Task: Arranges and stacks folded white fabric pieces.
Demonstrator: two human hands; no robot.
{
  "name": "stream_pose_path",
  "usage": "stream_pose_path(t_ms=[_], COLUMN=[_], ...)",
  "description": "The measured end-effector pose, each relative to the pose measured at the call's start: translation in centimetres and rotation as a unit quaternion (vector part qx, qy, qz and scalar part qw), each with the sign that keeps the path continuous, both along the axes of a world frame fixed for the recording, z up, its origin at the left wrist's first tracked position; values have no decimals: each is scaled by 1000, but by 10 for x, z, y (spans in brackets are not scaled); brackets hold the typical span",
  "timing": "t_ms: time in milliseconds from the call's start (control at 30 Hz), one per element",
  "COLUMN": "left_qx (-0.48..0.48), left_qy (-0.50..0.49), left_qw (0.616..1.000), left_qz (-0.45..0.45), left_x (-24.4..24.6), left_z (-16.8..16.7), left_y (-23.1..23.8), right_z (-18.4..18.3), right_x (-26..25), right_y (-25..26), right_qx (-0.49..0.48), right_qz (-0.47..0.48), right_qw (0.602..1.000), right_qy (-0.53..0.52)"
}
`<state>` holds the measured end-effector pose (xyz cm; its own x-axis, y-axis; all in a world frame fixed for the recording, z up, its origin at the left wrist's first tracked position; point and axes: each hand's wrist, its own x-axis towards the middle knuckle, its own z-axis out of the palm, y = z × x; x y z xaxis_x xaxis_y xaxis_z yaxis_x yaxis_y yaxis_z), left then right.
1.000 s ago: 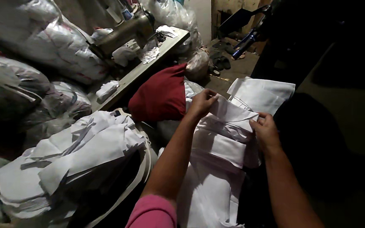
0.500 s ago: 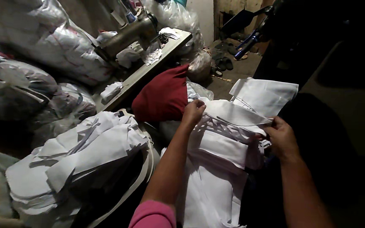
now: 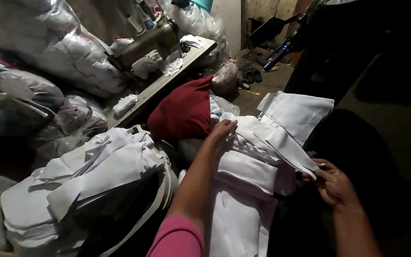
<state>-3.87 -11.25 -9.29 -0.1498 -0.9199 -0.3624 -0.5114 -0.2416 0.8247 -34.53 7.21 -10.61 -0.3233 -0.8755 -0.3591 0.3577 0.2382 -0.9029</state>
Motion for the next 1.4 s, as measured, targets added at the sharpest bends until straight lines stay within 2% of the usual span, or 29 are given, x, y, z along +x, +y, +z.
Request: stream_pose_path(t_ms=[133, 267, 400, 467, 533, 600, 700, 767, 833, 900, 967, 1000, 1067, 1167, 1300, 1400], left_qx=[13, -69, -116, -131, -152, -170, -230, -272, -264, -171, -35, 20, 62, 95, 156, 170], left_qy=[-18, -46, -64, -71, -104, -126, -155, -171, -167, -111, 42, 131, 253, 348, 390, 415], left_qw=[1000, 996, 989, 986, 979, 973, 957, 943, 946, 977, 998, 989, 950, 890, 864, 847], left_qz=[-18, -32, -69, -73, -84, -91, -88, -86, -89, -66, 7, 58, 173, 279, 278, 285], left_x=[-9, -2, -2, -3, -5, -8, -14, -17, -20, -23, -27, -29, -29, -26, -29, -35], left_z=[8, 8, 26, 33, 40, 45, 45, 45, 49, 48, 42, 41, 41, 45, 58, 54], left_y=[-7, -11, -2, 1, 1, 0, 2, 10, 28, 48, 68, 78, 90, 98, 101, 93], right_z=[-6, -16, -25, -29, -30, -26, -18, -9, -3, 8, 19, 25, 32, 31, 26, 21], right_x=[-2, -1, -1, -1, 1, 5, 14, 28, 43, 59, 73, 78, 84, 85, 86, 86], right_y=[4, 3, -1, -3, -7, -10, -23, -37, -51, -62, -68, -69, -69, -71, -72, -72], right_qx=[5, -6, -28, -24, 0, 11, -88, -144, -184, -179, -158, -143, -118, -109, -123, -131], right_qz=[12, -1, -6, 5, 6, 12, 39, 88, 143, 200, 242, 262, 282, 278, 269, 258], right_qw=[1000, 1000, 999, 998, 991, 972, 908, 865, 826, 803, 787, 778, 761, 755, 747, 748], right_qy=[2, 22, 33, 63, 135, 234, 407, 473, 513, 531, 545, 553, 573, 583, 596, 598])
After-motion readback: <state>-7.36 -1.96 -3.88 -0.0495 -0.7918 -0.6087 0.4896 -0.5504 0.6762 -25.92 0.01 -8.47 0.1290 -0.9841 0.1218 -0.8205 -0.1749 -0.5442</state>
